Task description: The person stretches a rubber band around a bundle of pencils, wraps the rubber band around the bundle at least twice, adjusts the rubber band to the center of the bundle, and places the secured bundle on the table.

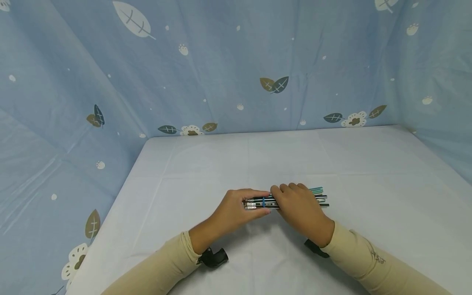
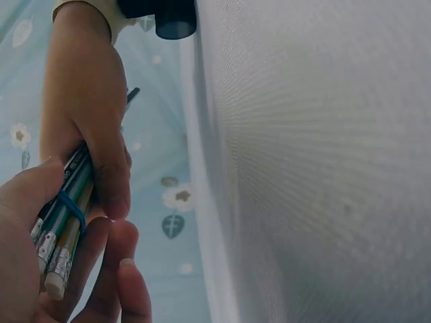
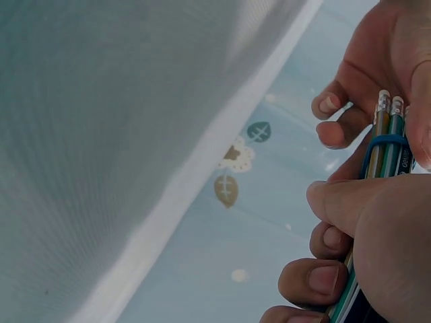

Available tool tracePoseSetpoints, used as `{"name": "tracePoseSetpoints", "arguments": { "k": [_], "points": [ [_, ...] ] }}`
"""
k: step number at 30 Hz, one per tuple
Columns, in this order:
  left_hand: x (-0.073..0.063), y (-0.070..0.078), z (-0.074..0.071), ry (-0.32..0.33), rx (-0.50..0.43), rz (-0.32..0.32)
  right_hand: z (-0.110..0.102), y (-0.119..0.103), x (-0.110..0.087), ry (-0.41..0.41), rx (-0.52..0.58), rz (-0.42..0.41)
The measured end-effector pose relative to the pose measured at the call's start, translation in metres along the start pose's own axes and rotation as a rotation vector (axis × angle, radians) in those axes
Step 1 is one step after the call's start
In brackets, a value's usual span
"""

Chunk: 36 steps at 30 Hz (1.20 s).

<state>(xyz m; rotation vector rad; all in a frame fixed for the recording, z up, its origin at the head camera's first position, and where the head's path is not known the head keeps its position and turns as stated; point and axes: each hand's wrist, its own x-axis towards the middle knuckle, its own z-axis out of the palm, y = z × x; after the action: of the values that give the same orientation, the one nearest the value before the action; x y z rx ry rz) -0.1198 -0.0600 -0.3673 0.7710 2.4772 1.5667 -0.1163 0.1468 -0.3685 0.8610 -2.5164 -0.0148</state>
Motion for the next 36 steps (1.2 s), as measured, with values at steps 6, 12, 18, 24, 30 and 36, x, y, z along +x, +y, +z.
{"name": "tracePoseSetpoints", "arguments": {
  "k": [6, 12, 18, 24, 30, 36],
  "points": [
    [-0.0004, 0.0001, 0.0004, 0.007, 0.020, 0.001, -0.0008, -0.0021, -0.0001, -0.001, -0.005, -0.001],
    [-0.0008, -0.0010, 0.0013, 0.016, 0.028, 0.016, -0.0023, -0.0041, 0.0002, -0.013, -0.002, -0.005],
    [-0.0011, -0.0019, 0.0010, 0.023, 0.077, 0.020, -0.0037, -0.0009, 0.0010, -0.021, 0.005, 0.006],
    [-0.0011, -0.0013, -0.0013, 0.018, 0.044, -0.032, -0.0031, 0.0039, 0.0027, -0.023, 0.003, 0.044],
    [0.0001, -0.0017, -0.0024, -0.027, -0.040, -0.069, -0.0030, 0.0036, 0.0032, -0.025, 0.004, 0.042],
    [0.0005, -0.0026, -0.0028, -0.035, -0.041, -0.057, -0.0037, 0.0038, 0.0030, -0.023, 0.008, 0.045]
  ]
}}
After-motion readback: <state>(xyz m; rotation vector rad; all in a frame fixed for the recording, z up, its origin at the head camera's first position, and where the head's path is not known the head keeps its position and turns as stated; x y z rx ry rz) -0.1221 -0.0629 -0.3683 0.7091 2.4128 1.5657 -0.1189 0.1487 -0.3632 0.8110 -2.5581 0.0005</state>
